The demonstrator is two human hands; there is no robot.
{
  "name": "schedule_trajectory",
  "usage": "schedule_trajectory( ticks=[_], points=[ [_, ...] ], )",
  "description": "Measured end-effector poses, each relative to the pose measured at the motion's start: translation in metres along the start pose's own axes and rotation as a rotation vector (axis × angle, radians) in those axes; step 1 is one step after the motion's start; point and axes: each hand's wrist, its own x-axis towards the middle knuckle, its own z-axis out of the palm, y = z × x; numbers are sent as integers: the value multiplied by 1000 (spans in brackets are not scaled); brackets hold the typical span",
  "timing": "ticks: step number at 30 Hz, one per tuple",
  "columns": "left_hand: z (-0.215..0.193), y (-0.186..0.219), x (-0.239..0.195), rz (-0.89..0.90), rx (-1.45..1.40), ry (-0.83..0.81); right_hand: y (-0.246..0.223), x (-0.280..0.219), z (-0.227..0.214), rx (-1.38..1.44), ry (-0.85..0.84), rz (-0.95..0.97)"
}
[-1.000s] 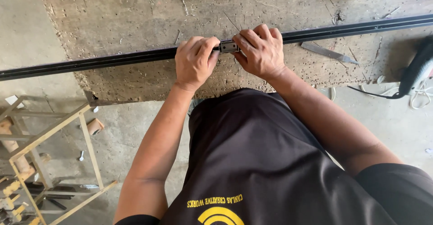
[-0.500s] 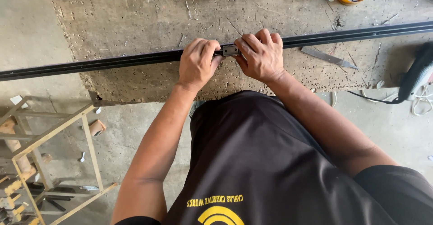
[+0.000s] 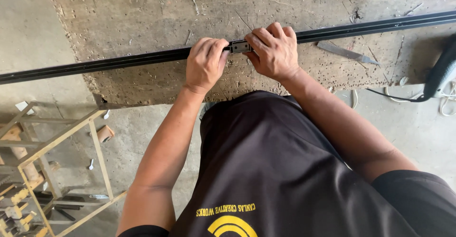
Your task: Assembling metal frame profiles by drilling holes and installing rivets
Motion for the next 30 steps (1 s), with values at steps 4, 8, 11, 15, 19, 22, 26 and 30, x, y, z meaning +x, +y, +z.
schedule_trajectory(
  ticks=[4,8,11,15,19,22,26,30],
  points=[
    [4,6,3,9,56,110,-3,3,0,23,20,23],
    [-2,8,5,11,37,110,-6,1,1,24,21,38],
    [7,-6,0,24,-37,71,-4,6,-5,-30,40,33],
    [21,-23,-15,-90,-104,-3,-4,8,-7,102,77,32],
    [22,-27,-20,-146,-105,-57,-5,10,-12,147,57,47],
    [29,-25,-24,-154,-82,-64,-3,8,-7,147,33,63],
    [4,0,5,-147,-80,-106,-4,7,-9,173,-26,109],
    [9,2,5,-157,65,-194,-1,-4,7,198,-50,139]
  ],
)
